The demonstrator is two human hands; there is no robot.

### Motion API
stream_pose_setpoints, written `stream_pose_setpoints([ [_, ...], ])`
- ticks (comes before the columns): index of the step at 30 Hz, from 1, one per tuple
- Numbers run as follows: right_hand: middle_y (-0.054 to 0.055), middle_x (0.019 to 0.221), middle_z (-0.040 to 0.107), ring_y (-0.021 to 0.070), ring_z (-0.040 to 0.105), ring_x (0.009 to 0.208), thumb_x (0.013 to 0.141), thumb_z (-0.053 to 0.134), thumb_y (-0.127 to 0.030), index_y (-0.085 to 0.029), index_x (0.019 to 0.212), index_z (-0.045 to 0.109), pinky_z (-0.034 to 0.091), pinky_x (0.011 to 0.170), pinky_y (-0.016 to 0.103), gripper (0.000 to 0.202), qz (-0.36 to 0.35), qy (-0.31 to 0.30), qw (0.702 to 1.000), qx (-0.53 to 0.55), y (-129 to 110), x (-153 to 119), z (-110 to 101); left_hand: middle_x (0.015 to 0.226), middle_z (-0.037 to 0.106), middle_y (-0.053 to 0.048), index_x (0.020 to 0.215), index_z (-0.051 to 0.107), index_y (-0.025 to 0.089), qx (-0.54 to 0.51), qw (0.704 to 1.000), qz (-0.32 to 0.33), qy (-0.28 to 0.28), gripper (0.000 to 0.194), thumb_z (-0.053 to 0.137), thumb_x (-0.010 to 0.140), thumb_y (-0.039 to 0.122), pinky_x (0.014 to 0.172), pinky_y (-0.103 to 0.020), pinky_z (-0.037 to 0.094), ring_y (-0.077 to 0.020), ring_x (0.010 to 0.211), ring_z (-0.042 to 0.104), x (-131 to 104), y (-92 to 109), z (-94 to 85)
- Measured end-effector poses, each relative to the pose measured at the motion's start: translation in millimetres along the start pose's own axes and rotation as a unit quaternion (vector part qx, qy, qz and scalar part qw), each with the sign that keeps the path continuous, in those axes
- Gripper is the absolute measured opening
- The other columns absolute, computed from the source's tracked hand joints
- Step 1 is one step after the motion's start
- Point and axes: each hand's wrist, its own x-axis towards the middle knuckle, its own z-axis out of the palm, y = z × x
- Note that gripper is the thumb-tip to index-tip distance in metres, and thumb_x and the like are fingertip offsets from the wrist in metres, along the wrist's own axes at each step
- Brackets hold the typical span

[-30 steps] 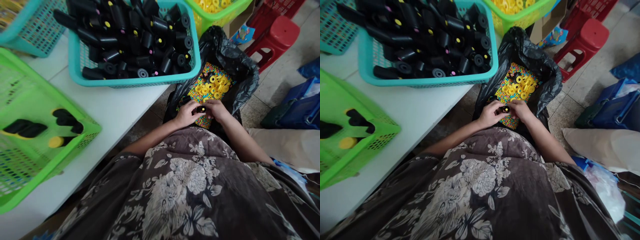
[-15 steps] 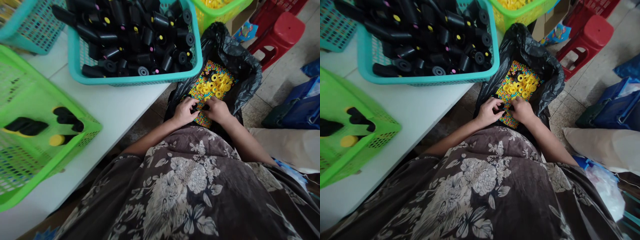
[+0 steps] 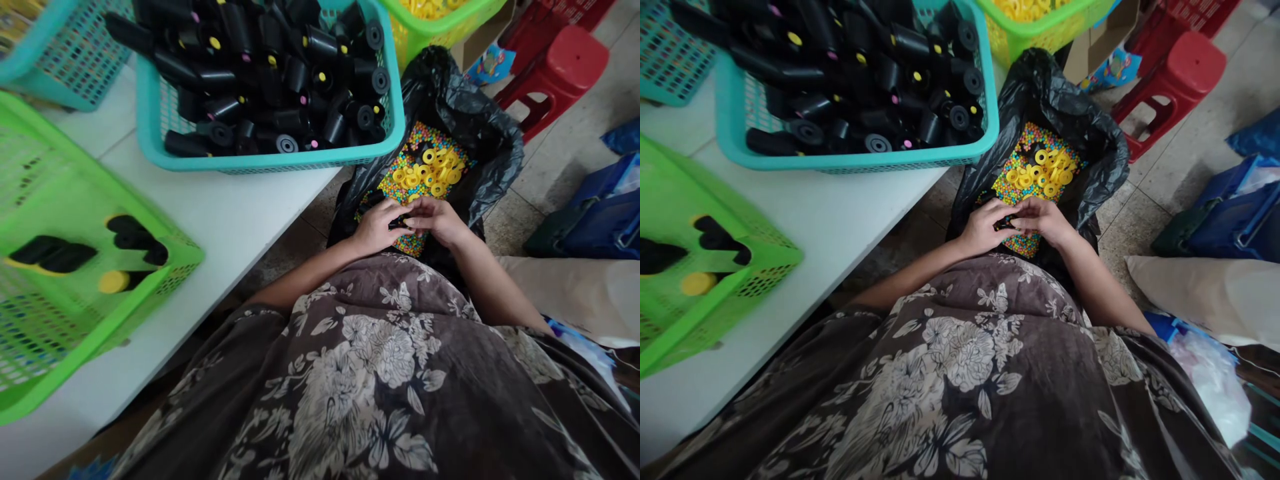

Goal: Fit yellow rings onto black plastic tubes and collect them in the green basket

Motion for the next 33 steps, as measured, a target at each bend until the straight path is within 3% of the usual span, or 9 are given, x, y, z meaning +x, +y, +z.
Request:
stream_pose_setpoints([
  [4,0.005,0.079,0.071,0.0206,0.064,0.071,0.081,0.078,-0.056,-0.019,0.093,0.071,0.052,0.065,0.033,0.04,-0.059,0.108,0.973,-0.194,-3.5,7.3,-2.7,0.109,0.074,-0.012,0.118,0.074,0.017,-0.007,0.999,0.008,0.037,0.033,0.081,0.09,0.034,0.093,-0.04,0.059,-0.0238,0.104,0.071,-1.7,-3.1,1.1],
  [6,0.014,0.1,0.074,0.0266,0.068,0.089,0.089,0.071,-0.043,-0.016,0.1,0.073,0.054,0.077,0.037,0.029,-0.064,0.176,0.907,-0.378,-4.3,16.2,-2.8,0.108,0.074,-0.013,0.116,0.074,0.016,-0.006,0.999,0.007,0.043,0.033,0.081,0.09,0.035,0.093,-0.04,0.059,-0.024,0.104,0.071,-3.7,-3.8,0.2],
  [8,0.021,0.118,0.072,0.032,0.069,0.101,0.091,0.066,-0.031,-0.013,0.112,0.074,0.053,0.083,0.04,0.029,-0.029,0.181,0.834,-0.52,-5.0,24.7,0.1,0.108,0.074,-0.013,0.115,0.074,0.016,-0.003,0.999,0.001,0.036,0.032,0.082,0.089,0.033,0.094,-0.041,0.059,-0.0244,0.104,0.071,-5.0,-3.8,-0.5],
  [11,0.025,0.126,0.07,0.0346,0.069,0.103,0.089,0.064,-0.024,-0.01,0.122,0.072,0.052,0.083,0.04,0.037,0.022,0.151,0.785,-0.6,-5.4,31.6,5.5,0.106,0.075,-0.011,0.113,0.074,0.017,-0.009,0.999,-0.015,0.028,0.032,0.085,0.086,0.032,0.092,-0.041,0.06,-0.0244,0.101,0.072,-6.2,-3.7,-0.1],
  [14,0.019,0.113,0.075,0.0323,0.07,0.098,0.084,0.071,-0.028,-0.013,0.117,0.074,0.052,0.083,0.039,0.036,0.018,0.17,0.807,-0.565,-4.2,28.7,4.4,0.101,0.076,-0.008,0.11,0.07,0.017,-0.024,0.996,-0.064,0.05,0.036,0.088,0.083,0.032,0.083,-0.035,0.059,-0.0209,0.091,0.072,-7.6,-5.1,1.9],
  [17,0.008,0.086,0.072,0.0251,0.066,0.08,0.08,0.079,-0.044,-0.016,0.105,0.074,0.051,0.076,0.036,0.038,-0.021,0.195,0.884,-0.425,-3.3,16.5,0.4,0.095,0.075,-0.005,0.102,0.065,0.016,-0.023,0.991,-0.115,0.064,0.038,0.091,0.079,0.032,0.075,-0.029,0.055,-0.0172,0.082,0.069,-8.1,-6.7,4.1],
  [20,0.001,0.075,0.066,0.0186,0.059,0.068,0.073,0.085,-0.057,-0.019,0.099,0.074,0.048,0.068,0.032,0.047,-0.084,0.141,0.952,-0.26,-5.3,0.2,3.5,0.091,0.073,-0.004,0.096,0.063,0.017,-0.018,0.99,-0.123,0.058,0.035,0.089,0.081,0.036,0.071,-0.028,0.051,-0.0163,0.08,0.066,-6.0,-6.5,5.9],
  [23,0.0,0.075,0.066,0.0177,0.057,0.069,0.067,0.09,-0.058,-0.021,0.093,0.075,0.047,0.068,0.032,0.047,-0.122,0.099,0.957,-0.242,-9.1,-10.5,13.3,0.089,0.073,-0.003,0.093,0.062,0.019,-0.02,0.993,-0.105,0.046,0.028,0.083,0.087,0.038,0.07,-0.028,0.049,-0.0162,0.079,0.065,-2.9,-4.9,6.9],
  [33,-0.003,0.072,0.062,0.0173,0.056,0.069,0.07,0.085,-0.061,-0.024,0.095,0.067,0.044,0.069,0.031,0.048,-0.103,0.097,0.963,-0.23,-4.8,-11.5,28.4,0.088,0.072,-0.004,0.092,0.064,0.02,0.016,0.995,-0.079,0.058,0.015,0.078,0.086,0.024,0.07,-0.03,0.049,-0.0176,0.081,0.065,-7.1,-3.5,4.3],
])
